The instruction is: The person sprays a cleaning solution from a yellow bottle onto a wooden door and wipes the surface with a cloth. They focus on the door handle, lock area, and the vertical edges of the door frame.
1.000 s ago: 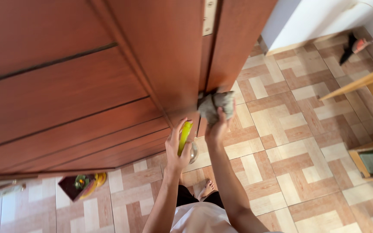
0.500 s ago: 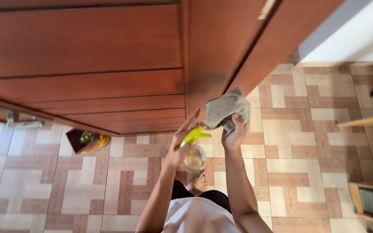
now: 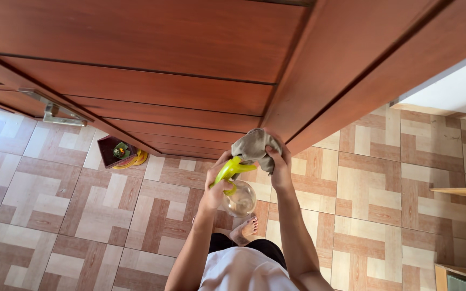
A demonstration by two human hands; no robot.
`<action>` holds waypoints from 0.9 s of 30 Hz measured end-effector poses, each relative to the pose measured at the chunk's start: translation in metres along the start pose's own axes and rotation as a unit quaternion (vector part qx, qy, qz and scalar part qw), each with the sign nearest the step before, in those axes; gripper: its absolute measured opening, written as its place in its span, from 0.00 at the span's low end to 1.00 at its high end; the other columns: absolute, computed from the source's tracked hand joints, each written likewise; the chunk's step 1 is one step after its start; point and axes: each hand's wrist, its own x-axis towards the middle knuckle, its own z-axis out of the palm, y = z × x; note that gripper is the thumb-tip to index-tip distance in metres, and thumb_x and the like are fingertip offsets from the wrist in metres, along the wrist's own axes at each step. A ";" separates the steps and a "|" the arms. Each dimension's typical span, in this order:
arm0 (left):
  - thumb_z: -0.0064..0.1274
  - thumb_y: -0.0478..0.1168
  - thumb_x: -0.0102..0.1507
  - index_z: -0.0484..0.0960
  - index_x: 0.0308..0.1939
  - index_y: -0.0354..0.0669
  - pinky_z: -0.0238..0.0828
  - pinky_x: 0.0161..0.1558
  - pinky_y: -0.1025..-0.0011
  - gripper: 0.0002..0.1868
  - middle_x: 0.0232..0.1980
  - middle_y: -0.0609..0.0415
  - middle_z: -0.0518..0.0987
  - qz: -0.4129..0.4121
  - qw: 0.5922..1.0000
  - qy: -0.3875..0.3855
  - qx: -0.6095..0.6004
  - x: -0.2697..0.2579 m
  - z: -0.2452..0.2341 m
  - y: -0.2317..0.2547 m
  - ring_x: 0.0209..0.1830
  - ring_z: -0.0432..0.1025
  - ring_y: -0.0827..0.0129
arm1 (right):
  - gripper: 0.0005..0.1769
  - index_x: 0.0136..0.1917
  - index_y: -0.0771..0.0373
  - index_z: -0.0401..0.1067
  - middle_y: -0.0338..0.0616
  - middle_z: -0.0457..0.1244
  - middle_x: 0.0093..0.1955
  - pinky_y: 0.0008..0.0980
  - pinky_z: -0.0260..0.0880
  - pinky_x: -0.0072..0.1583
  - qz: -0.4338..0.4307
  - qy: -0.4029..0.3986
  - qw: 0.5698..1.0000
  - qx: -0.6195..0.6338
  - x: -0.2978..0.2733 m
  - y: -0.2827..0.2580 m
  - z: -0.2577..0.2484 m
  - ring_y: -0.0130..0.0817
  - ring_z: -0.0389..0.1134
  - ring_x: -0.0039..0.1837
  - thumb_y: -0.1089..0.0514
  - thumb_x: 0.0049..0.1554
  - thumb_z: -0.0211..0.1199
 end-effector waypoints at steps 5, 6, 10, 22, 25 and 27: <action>0.43 0.39 0.45 0.78 0.49 0.17 0.68 0.60 0.67 0.33 0.61 0.35 0.73 0.005 0.993 -0.037 0.112 0.000 -0.020 0.010 0.58 0.71 0.50 | 0.39 0.77 0.67 0.55 0.52 0.63 0.67 0.37 0.63 0.69 0.085 -0.052 0.984 0.148 -0.008 0.004 0.019 0.39 0.64 0.69 0.45 0.61 0.59; 0.44 0.39 0.44 0.78 0.49 0.17 0.71 0.57 0.67 0.33 0.59 0.34 0.74 0.001 0.989 -0.054 0.135 0.001 -0.025 0.006 0.56 0.72 0.50 | 0.40 0.77 0.70 0.56 0.51 0.62 0.72 0.36 0.63 0.73 0.089 -0.067 0.976 0.186 -0.010 0.006 0.022 0.39 0.63 0.74 0.43 0.62 0.58; 0.45 0.36 0.48 0.74 0.56 0.15 0.65 0.68 0.61 0.34 0.72 0.28 0.68 0.001 0.986 -0.066 0.154 -0.005 -0.037 -0.007 0.68 0.70 0.43 | 0.39 0.78 0.68 0.55 0.52 0.59 0.72 0.38 0.63 0.73 0.054 -0.087 0.984 0.144 -0.021 0.006 0.035 0.40 0.61 0.74 0.52 0.61 0.64; 0.42 0.34 0.48 0.74 0.64 0.22 0.56 0.75 0.58 0.38 0.73 0.27 0.68 -0.002 0.968 -0.075 0.238 -0.025 -0.101 0.035 0.76 0.63 0.39 | 0.25 0.67 0.71 0.64 0.49 0.66 0.61 0.39 0.71 0.65 0.000 0.051 0.995 0.087 -0.012 0.065 0.061 0.36 0.69 0.62 0.73 0.58 0.64; 0.41 0.34 0.46 0.70 0.67 0.24 0.57 0.75 0.59 0.42 0.72 0.29 0.71 0.006 0.972 -0.048 0.228 -0.031 -0.123 0.057 0.75 0.65 0.41 | 0.23 0.68 0.73 0.65 0.50 0.66 0.62 0.41 0.70 0.67 0.025 0.043 0.984 0.170 -0.006 0.081 0.073 0.38 0.69 0.63 0.71 0.59 0.60; 0.42 0.34 0.45 0.69 0.68 0.25 0.60 0.72 0.60 0.43 0.70 0.31 0.72 -0.002 0.968 -0.022 0.251 -0.038 -0.139 0.070 0.71 0.68 0.43 | 0.25 0.69 0.73 0.64 0.50 0.65 0.63 0.41 0.69 0.69 0.036 0.045 0.977 0.206 -0.005 0.083 0.092 0.40 0.68 0.65 0.68 0.59 0.59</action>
